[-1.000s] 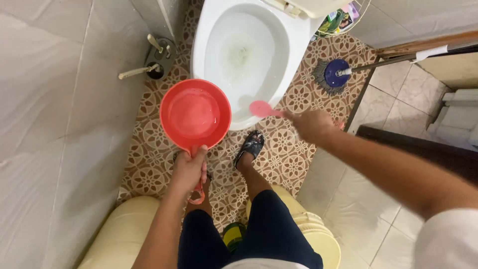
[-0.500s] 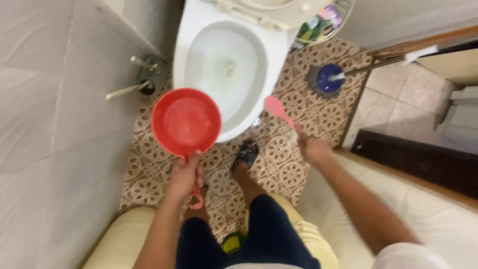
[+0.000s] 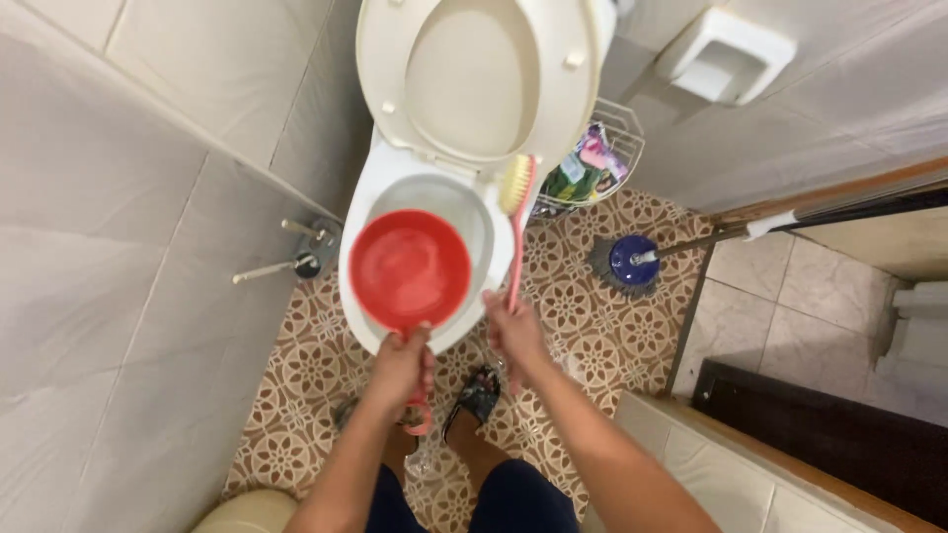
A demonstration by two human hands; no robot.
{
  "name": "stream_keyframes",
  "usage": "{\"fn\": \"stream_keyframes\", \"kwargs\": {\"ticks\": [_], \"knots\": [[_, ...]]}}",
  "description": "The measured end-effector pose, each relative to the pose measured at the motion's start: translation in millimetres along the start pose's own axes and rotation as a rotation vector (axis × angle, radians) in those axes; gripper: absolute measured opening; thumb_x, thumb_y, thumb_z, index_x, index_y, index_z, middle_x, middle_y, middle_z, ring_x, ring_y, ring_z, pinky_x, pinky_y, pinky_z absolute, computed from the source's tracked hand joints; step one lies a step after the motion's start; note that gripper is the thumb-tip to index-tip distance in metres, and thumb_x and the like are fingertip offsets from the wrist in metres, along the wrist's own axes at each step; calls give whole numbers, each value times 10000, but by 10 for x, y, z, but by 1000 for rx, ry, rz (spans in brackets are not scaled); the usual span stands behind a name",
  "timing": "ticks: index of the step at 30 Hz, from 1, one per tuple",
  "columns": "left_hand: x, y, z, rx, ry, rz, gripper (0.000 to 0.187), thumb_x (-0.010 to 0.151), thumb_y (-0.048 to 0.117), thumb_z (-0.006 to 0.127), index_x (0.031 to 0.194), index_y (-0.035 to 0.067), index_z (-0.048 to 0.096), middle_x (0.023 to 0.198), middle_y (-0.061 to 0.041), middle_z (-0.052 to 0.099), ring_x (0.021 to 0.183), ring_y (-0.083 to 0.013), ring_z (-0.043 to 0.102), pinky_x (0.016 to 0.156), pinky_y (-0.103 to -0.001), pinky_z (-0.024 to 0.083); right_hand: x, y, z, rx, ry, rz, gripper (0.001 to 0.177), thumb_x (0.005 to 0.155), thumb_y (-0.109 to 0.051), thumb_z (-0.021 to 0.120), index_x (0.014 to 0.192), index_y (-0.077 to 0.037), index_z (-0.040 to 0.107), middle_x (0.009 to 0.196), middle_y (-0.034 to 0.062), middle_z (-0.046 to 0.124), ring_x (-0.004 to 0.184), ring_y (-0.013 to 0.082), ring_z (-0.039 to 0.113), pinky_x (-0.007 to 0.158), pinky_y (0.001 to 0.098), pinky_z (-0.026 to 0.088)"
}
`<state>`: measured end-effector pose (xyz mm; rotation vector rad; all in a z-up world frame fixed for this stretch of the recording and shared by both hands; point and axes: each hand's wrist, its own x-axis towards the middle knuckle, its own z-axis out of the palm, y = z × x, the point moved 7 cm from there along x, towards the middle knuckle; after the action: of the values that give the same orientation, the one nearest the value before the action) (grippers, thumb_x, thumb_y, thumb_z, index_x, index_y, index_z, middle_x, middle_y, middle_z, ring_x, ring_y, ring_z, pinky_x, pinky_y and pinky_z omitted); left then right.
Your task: Clean a toilet bowl and lid using a brush and soapy water.
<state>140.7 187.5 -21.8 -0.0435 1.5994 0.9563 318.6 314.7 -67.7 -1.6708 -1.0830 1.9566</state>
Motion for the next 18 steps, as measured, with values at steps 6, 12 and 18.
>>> {"fn": "stream_keyframes", "kwargs": {"ticks": [6, 12, 18], "knots": [[-30, 138, 1051, -65, -273, 53, 286, 1044, 304, 465, 954, 60, 584, 612, -34, 567, 463, -144, 534, 428, -310, 455, -472, -584, 120, 240, -94, 59, 360, 948, -358, 665, 798, -34, 620, 510, 69, 579, 377, 186, 547, 359, 318, 447], [183, 551, 1681, 713, -506, 550, 482, 1081, 409, 464, 1015, -9, 694, 801, -113, 747, 666, -188, 709, 630, -346, 536, -169, -475, -575, 474, 157, 153, 239, 912, -220, 622, 924, 19, 641, 618, 51, 613, 452, 150, 565, 395, 286, 465], [654, 1346, 1854, 543, -455, 93, 688, 1066, 546, 285, 897, 26, 702, 740, -119, 750, 640, -228, 681, 669, -371, 602, -369, -752, -1104, 451, 402, 122, 282, 870, -36, 599, 1090, 139, 614, 824, 186, 689, 593, 244, 664, 505, 352, 566]]}}
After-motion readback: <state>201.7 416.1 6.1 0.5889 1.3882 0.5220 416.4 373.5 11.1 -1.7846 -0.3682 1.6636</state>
